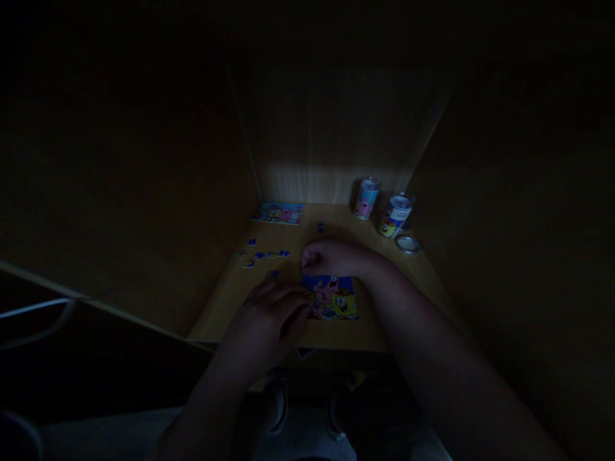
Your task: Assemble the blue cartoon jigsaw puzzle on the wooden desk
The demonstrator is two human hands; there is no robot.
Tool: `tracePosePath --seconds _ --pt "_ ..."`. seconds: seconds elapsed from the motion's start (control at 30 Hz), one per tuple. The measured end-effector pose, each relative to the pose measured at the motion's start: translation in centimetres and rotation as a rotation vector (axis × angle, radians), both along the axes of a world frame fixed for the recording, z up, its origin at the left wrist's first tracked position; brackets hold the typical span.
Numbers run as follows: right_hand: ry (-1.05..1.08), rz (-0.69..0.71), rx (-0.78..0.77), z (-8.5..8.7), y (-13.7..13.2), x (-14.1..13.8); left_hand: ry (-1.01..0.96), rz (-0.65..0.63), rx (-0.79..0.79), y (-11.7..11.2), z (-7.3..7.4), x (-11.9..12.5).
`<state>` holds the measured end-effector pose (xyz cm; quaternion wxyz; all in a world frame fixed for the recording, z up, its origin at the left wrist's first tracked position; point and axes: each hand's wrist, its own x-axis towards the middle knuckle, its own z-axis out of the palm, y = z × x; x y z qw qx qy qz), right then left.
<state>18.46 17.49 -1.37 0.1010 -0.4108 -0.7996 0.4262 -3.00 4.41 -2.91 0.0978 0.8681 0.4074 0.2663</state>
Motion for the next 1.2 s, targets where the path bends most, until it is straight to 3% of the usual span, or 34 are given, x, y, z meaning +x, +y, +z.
tracePosePath --seconds 1.2 --pt "0.007 0.003 -0.007 -0.36 0.14 0.06 0.007 0.003 0.0 0.01 -0.02 0.07"
